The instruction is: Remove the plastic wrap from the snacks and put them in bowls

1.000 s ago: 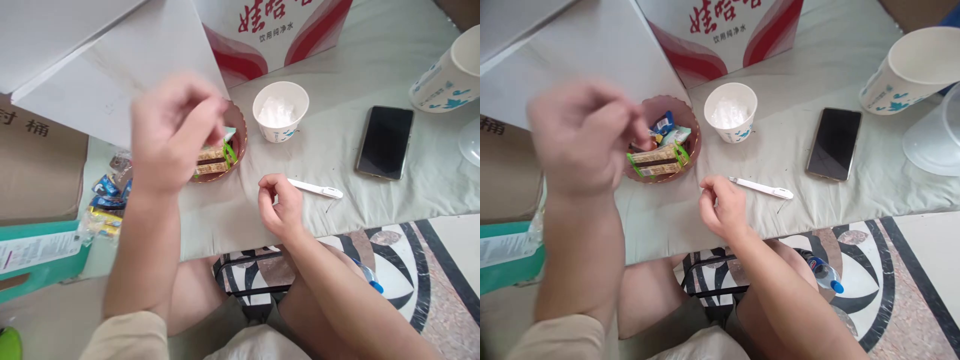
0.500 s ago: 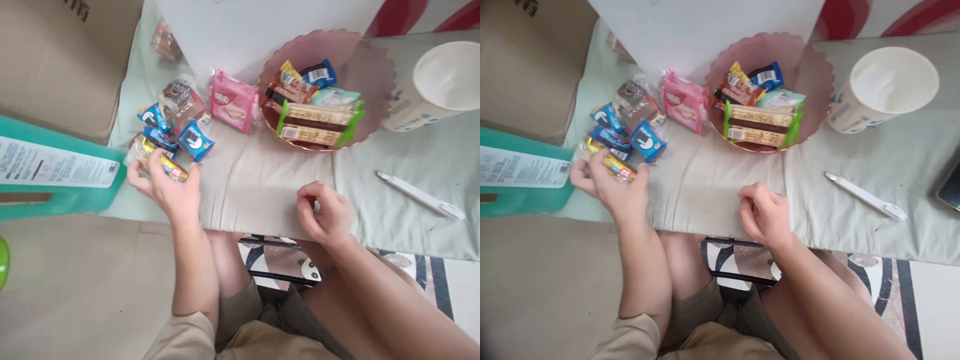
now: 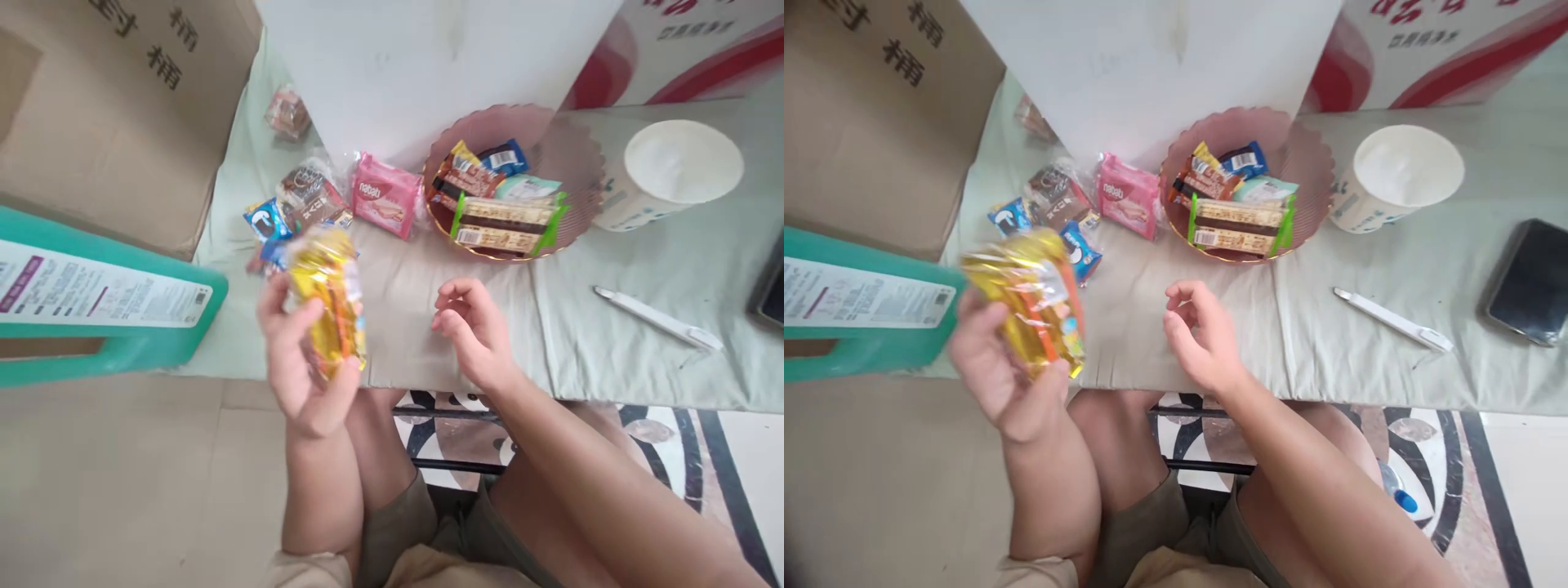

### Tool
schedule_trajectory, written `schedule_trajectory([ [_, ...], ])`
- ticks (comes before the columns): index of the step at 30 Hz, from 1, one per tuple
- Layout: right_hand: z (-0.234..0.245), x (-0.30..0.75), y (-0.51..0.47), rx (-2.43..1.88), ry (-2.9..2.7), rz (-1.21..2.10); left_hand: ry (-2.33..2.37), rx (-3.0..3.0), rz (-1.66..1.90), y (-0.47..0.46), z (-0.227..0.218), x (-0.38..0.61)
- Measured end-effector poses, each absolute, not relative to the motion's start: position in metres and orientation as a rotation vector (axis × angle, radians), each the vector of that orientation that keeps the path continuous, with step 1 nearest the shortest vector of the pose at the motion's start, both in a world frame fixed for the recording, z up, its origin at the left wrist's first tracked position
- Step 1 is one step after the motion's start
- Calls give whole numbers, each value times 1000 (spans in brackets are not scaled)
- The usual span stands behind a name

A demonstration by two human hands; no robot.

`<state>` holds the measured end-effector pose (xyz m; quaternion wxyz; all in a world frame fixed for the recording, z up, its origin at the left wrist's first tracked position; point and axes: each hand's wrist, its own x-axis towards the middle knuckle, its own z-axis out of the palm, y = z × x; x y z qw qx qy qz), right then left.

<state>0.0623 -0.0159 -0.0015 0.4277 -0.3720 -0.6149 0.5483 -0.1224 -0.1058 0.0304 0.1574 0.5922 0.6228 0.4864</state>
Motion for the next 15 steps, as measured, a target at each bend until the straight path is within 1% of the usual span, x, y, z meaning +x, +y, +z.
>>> schedule_trajectory([
  [2, -4, 67, -9, -889, -1308, 1600, 1533, 1824, 1463, -101, 34, -105],
  [3, -5, 71, -5, -861, -1209, 1690, 1413, 1886, 1388, -96, 35, -96],
  [5, -3, 82, 3, -820, -1067, 1802, 1289, 2022, 1114, -82, 37, -81],
  [8, 1, 105, 13, -812, -954, 1863, 1258, 2199, 838, -56, 42, -64],
  [10, 2, 123, 18, -827, -940, 1877, 1309, 2233, 749, -38, 43, -55],
  [12, 1, 139, 21, -847, -935, 1846, 1447, 2102, 869, -25, 37, -47],
  [14, -2, 151, 22, -847, -931, 1759, 1526, 1746, 1141, -20, 23, -38],
  [15, -3, 154, 22, -834, -941, 1708, 1493, 1507, 1235, -21, 16, -33],
])
